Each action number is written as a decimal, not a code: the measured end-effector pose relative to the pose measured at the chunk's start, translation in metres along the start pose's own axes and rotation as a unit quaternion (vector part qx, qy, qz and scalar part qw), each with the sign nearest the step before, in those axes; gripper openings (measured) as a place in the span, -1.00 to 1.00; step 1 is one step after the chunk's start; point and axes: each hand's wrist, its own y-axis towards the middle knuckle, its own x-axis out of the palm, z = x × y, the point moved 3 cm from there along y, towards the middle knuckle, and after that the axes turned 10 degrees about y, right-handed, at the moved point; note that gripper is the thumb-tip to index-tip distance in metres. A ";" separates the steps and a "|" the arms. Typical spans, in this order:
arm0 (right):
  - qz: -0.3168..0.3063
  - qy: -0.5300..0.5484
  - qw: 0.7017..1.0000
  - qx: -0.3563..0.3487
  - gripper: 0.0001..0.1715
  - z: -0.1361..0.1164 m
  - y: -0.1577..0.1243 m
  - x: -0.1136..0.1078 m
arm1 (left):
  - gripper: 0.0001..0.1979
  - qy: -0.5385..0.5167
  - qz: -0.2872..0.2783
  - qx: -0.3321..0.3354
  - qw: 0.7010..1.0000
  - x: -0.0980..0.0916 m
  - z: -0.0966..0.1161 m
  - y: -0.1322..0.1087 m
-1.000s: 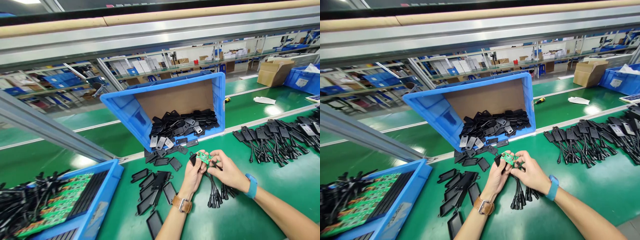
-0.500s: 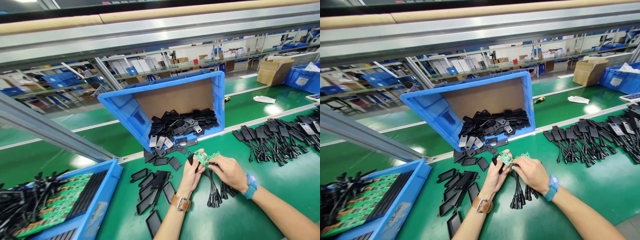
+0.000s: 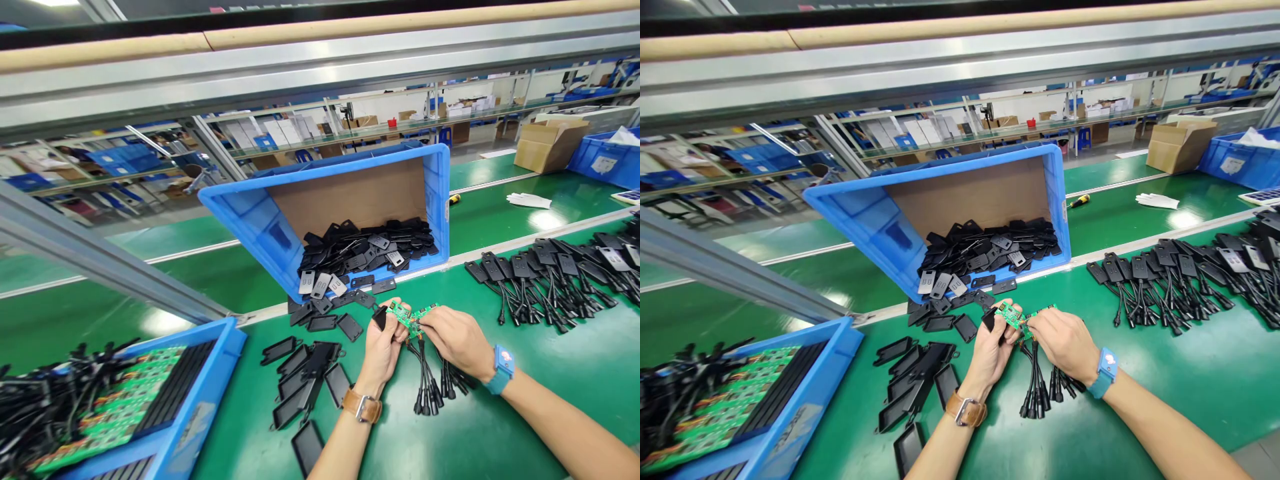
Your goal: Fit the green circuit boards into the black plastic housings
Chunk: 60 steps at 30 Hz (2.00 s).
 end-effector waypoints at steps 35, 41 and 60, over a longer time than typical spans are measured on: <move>-0.056 -0.099 0.993 -0.037 -0.70 -0.003 -0.003 0.000 | -0.61 0.005 0.034 -0.017 0.999 0.001 -0.002 0.001; -0.052 -0.091 0.994 -0.036 -0.69 0.002 -0.003 -0.001 | -0.63 0.028 0.041 -0.017 0.999 0.000 -0.006 0.001; -0.036 0.204 0.978 0.027 -0.87 0.002 0.008 -0.015 | -0.56 0.001 -0.071 -0.139 0.988 0.009 -0.012 -0.006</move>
